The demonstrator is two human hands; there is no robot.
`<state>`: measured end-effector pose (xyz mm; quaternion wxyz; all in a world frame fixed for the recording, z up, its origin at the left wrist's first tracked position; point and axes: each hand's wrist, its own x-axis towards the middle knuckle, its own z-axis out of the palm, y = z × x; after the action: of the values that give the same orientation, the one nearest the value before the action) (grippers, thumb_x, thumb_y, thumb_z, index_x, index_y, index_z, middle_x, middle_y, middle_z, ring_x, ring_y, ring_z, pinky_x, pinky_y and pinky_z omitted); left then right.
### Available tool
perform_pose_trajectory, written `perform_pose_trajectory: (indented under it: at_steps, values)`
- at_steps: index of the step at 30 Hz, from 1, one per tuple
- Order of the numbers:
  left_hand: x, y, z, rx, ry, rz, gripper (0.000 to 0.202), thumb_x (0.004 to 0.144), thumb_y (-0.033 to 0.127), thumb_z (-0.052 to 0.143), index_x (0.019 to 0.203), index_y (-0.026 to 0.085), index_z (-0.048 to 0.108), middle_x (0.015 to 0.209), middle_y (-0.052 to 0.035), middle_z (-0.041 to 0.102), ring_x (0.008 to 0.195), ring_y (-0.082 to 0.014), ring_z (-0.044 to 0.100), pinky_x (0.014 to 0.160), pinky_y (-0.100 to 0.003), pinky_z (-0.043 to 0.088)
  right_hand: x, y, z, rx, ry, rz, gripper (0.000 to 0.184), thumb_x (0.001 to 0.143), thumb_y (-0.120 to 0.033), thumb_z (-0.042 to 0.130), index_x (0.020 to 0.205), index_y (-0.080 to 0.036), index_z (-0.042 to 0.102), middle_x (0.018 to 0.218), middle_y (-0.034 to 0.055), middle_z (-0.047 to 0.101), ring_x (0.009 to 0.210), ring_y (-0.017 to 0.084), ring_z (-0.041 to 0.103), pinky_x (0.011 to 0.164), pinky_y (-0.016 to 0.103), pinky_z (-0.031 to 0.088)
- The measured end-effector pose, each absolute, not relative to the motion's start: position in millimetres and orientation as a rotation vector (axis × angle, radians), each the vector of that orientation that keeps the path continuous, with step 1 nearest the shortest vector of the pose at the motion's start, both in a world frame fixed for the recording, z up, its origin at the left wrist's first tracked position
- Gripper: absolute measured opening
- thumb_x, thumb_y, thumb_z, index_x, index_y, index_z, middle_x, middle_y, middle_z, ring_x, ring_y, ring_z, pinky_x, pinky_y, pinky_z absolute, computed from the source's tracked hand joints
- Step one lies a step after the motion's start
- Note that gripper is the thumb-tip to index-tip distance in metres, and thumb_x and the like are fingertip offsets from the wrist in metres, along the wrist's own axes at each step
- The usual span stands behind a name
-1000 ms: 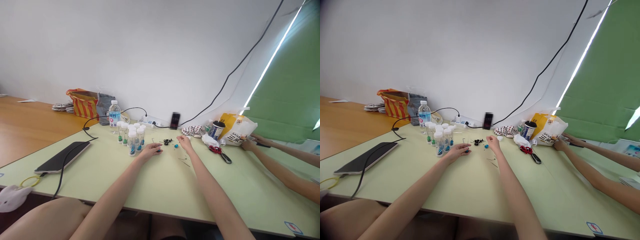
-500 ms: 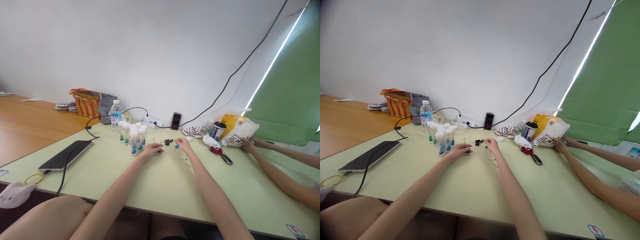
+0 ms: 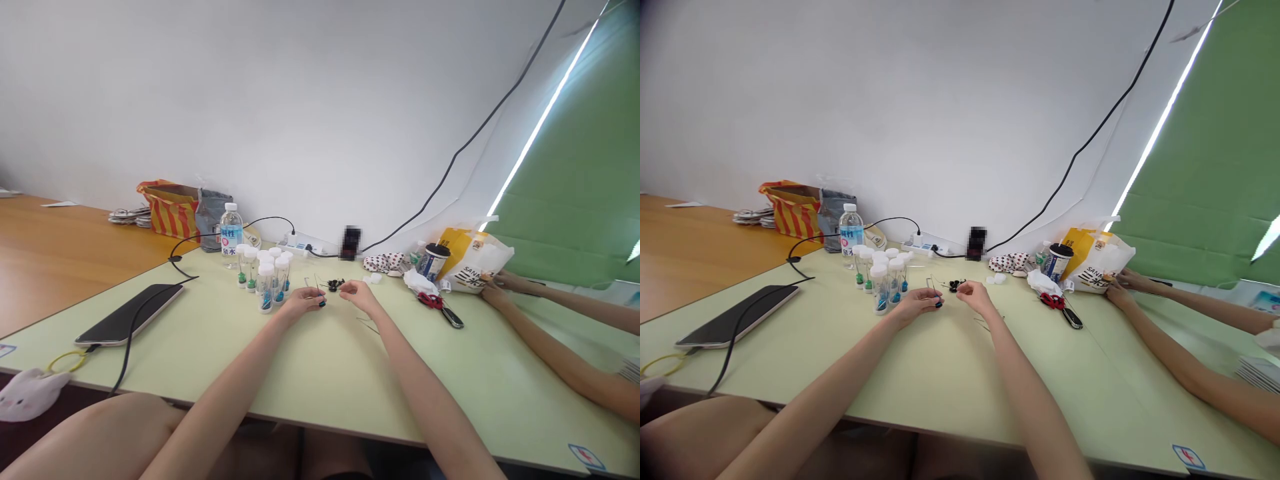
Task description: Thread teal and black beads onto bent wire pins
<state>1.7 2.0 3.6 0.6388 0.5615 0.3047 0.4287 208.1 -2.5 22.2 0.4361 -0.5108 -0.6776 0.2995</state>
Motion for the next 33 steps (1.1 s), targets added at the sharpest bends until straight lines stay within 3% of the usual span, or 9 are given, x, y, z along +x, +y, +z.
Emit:
perform_pose_trajectory:
  at_steps: [7, 19, 25, 33]
  values:
    - [3, 5, 0, 1.259, 0.699, 1.026, 0.036, 0.055, 0.032, 0.076, 0.083, 0.013, 0.066, 0.078, -0.0064, 0.066, 0.074, -0.0149, 0.061, 0.077, -0.032, 0.047, 182, -15, 14, -1.057, -1.537, 1.247, 0.038, 0.051, -0.032, 0.075, 0.080, -0.015, 0.058, 0.079, 0.0039, 0.062, 0.069, 0.014, 0.059, 0.066, 0.031, 0.048]
    - [2, 5, 0, 1.336, 0.661, 1.016, 0.035, 0.059, 0.034, 0.072, 0.085, 0.012, 0.065, 0.078, -0.0069, 0.065, 0.073, -0.0152, 0.061, 0.075, -0.031, 0.048, 175, -20, 8, -1.017, -1.453, 1.389, 0.037, 0.057, -0.030, 0.072, 0.085, -0.019, 0.051, 0.072, 0.0015, 0.062, 0.070, 0.015, 0.061, 0.066, 0.030, 0.047]
    - [3, 3, 1, 1.359, 0.699, 1.025, 0.036, 0.058, 0.036, 0.073, 0.084, 0.012, 0.065, 0.078, -0.0067, 0.063, 0.077, -0.0172, 0.061, 0.075, -0.034, 0.050, 177, -14, 17, -1.231, -1.469, 0.859, 0.033, 0.067, -0.026, 0.058, 0.099, -0.022, 0.053, 0.091, 0.0035, 0.056, 0.064, 0.011, 0.055, 0.055, 0.025, 0.045]
    - [11, 1, 0, 1.551, 0.798, 1.012, 0.031, 0.053, 0.034, 0.074, 0.075, 0.014, 0.066, 0.066, -0.0025, 0.060, 0.062, -0.0124, 0.055, 0.062, -0.026, 0.048, 165, -23, 21, -1.219, -1.668, 0.263, 0.031, 0.073, -0.042, 0.054, 0.093, -0.020, 0.065, 0.094, 0.0064, 0.047, 0.065, 0.011, 0.048, 0.067, 0.027, 0.043]
